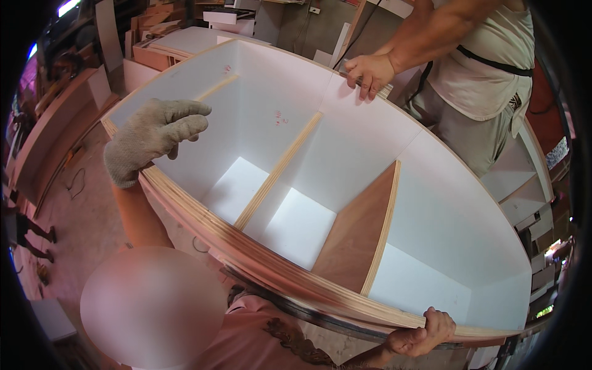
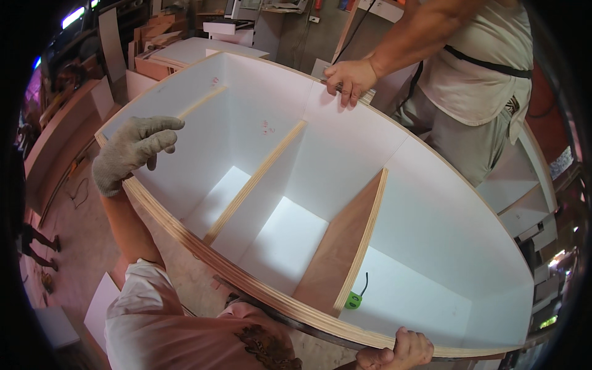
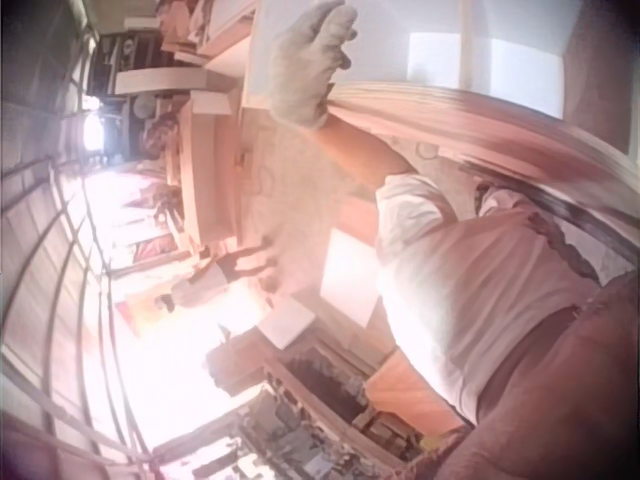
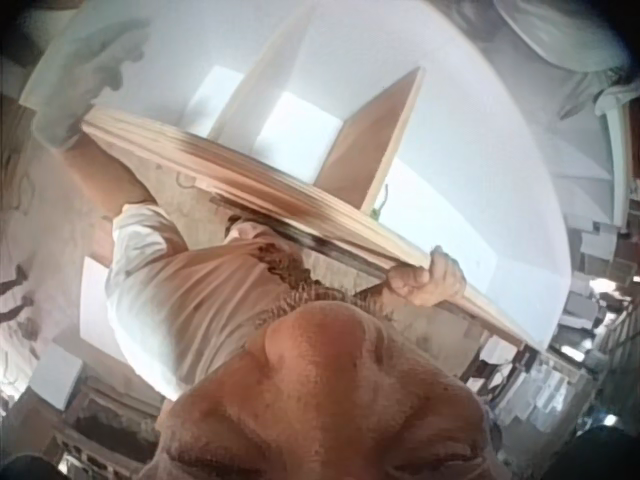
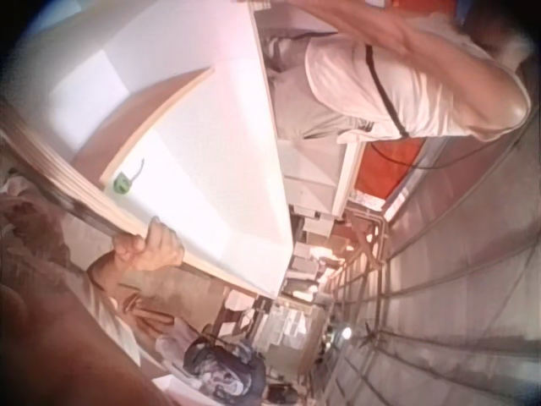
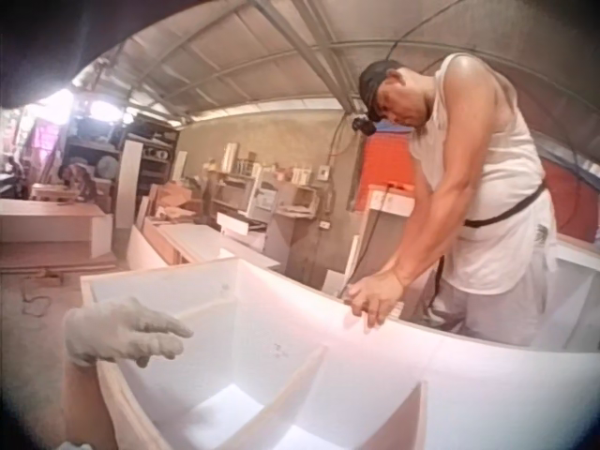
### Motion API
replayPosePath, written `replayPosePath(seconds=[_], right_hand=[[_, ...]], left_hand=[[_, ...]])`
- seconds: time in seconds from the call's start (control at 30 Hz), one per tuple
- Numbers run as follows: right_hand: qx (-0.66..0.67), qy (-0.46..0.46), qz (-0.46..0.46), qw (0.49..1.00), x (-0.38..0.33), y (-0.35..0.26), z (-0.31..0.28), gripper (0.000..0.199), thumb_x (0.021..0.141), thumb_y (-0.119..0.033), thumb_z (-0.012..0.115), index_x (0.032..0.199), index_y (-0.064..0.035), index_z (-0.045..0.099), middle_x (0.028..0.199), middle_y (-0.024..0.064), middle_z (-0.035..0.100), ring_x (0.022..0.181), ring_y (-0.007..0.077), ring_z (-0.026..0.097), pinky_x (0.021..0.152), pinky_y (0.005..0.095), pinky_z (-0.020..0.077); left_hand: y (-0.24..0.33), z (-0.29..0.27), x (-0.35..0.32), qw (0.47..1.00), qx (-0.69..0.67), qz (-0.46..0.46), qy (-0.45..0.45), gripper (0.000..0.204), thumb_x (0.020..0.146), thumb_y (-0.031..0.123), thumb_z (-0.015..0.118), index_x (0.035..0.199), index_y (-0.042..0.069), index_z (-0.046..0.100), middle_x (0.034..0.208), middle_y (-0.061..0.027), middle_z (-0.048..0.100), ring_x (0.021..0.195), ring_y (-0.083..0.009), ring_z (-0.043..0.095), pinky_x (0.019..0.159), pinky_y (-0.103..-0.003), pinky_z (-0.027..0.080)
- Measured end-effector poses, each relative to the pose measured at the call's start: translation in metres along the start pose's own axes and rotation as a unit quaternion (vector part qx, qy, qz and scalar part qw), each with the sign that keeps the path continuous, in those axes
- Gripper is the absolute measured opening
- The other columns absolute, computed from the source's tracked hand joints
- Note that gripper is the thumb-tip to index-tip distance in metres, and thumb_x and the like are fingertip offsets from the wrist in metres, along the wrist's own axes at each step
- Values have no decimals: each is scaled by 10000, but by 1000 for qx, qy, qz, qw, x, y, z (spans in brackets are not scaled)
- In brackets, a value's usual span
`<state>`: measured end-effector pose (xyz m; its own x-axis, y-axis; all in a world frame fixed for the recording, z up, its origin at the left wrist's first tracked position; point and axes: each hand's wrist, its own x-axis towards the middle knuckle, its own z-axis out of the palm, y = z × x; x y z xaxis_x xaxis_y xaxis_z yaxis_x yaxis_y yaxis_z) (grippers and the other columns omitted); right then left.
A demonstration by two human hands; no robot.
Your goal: The person lifts and positions a large curved wooden cabinet frame with internal dividers, aligning it with assistance from a coworker. They repeatedly adjust the frame's orientation and placement within the workshop.
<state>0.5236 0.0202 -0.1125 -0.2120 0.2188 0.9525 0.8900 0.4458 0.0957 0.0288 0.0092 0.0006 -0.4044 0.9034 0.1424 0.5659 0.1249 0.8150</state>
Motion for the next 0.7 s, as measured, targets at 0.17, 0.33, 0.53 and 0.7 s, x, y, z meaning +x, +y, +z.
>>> replayPosePath(seconds=[0.17,0.33,0.53,0.7], right_hand=[[-7,-3,0,1000,-4,2,-2,478,1110,-275,320,1028,50,661,942,140,632,899,316,568,894,478,401],[-26,-1,-28,999,-4,4,-5,492,1109,-281,305,1047,39,673,959,149,652,886,315,588,921,491,402],[-27,-13,-31,999,-8,8,-7,516,1112,-292,302,1076,44,693,964,149,672,893,318,610,922,479,401],[-19,15,-42,999,-9,8,1,532,1117,-278,302,1052,66,703,938,140,687,878,307,621,900,457,404]], left_hand=[[5,-3,2,999,31,-1,-19,551,934,364,712,1288,-57,671,817,-66,668,610,-99,576,520,-237,474],[-1,-1,0,1000,15,13,-3,529,957,345,708,1290,-64,666,832,-53,667,610,-94,571,516,-239,467],[-6,0,1,1000,0,7,-4,519,996,354,670,1318,-52,650,865,-28,660,637,-78,569,540,-219,460],[-9,2,0,999,34,5,0,488,1004,334,649,1334,-24,653,862,-6,653,623,-61,532,545,-203,429]])
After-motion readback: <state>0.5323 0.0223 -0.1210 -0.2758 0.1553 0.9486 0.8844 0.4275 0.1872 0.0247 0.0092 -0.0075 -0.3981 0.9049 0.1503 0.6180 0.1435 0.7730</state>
